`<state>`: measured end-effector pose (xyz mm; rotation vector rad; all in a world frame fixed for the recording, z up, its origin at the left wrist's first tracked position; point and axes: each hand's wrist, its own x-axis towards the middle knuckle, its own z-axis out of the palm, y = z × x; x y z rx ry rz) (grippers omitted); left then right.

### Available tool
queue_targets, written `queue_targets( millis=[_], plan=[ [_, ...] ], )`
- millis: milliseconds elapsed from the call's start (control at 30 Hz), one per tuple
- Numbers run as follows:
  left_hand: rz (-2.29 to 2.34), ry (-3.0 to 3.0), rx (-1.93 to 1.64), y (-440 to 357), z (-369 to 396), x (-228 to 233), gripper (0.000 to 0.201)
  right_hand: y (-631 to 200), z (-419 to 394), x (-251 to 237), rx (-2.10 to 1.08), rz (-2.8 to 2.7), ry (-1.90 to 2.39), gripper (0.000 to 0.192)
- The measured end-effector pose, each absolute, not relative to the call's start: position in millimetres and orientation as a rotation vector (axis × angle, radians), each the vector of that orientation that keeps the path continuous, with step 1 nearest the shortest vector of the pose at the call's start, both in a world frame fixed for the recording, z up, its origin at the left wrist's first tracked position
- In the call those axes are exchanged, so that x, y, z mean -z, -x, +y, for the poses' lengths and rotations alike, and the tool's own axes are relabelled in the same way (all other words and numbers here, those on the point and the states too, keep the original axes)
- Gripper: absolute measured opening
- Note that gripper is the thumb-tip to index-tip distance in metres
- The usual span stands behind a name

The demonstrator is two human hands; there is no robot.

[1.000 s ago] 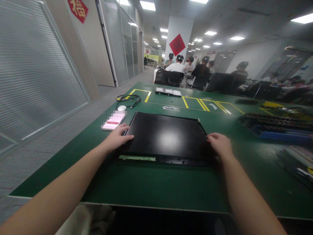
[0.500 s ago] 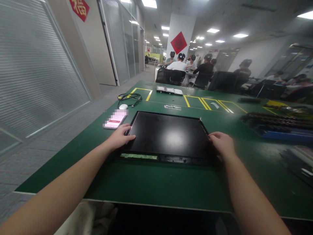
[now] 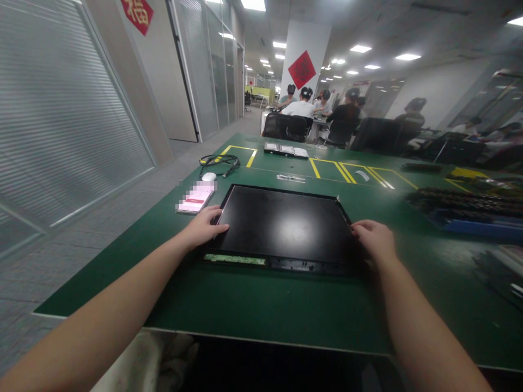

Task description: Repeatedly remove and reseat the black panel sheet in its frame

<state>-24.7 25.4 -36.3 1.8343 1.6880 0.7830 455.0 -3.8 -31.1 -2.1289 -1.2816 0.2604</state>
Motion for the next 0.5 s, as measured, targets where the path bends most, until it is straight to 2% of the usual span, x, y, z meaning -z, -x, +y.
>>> queue_targets(
  millis=[500],
  plan=[
    [1.664,-1.888,-0.755,26.9,25.7,35.7,0.063,-455.1,-4.0,31.1,-0.266,-1.267,2.121,0.028]
  ],
)
